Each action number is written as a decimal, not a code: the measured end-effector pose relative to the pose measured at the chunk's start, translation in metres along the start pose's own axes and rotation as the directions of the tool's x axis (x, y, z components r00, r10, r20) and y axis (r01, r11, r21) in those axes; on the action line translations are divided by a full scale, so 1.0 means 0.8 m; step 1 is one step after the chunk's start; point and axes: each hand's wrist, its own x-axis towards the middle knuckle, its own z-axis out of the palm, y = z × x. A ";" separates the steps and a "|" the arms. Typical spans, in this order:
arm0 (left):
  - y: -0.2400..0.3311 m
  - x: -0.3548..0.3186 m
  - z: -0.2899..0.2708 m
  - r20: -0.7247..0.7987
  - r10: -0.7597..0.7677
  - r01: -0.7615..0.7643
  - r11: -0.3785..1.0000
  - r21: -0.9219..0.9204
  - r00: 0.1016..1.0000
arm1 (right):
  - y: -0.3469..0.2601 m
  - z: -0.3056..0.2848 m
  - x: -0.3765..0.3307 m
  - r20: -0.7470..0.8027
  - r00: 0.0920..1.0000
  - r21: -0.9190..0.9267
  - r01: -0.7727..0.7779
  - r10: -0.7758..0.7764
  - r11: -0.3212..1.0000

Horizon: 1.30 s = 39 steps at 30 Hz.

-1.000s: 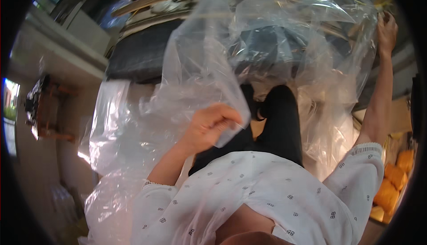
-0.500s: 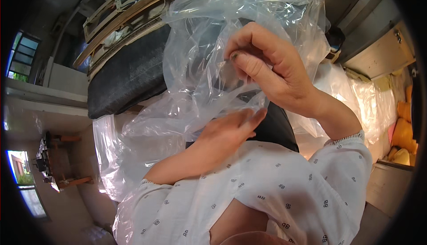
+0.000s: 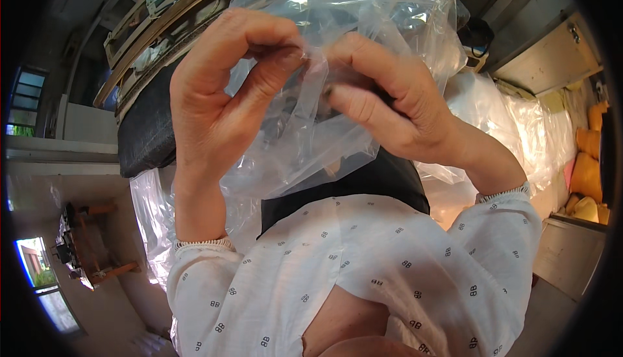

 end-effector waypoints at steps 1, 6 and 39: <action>0.003 -0.002 -0.003 0.045 -0.007 0.005 0.999 0.041 0.999 | 0.004 0.001 0.003 -0.062 0.996 0.001 0.068 -0.068 0.998; 0.019 -0.003 -0.010 0.154 0.170 -0.217 0.899 0.380 0.973 | -0.010 -0.007 0.019 0.055 0.998 -0.099 0.026 -0.020 0.995; 0.007 -0.290 -0.589 -0.741 0.374 0.503 0.557 0.661 0.558 | 0.060 -0.042 0.017 0.633 0.580 -0.288 -0.438 0.513 0.851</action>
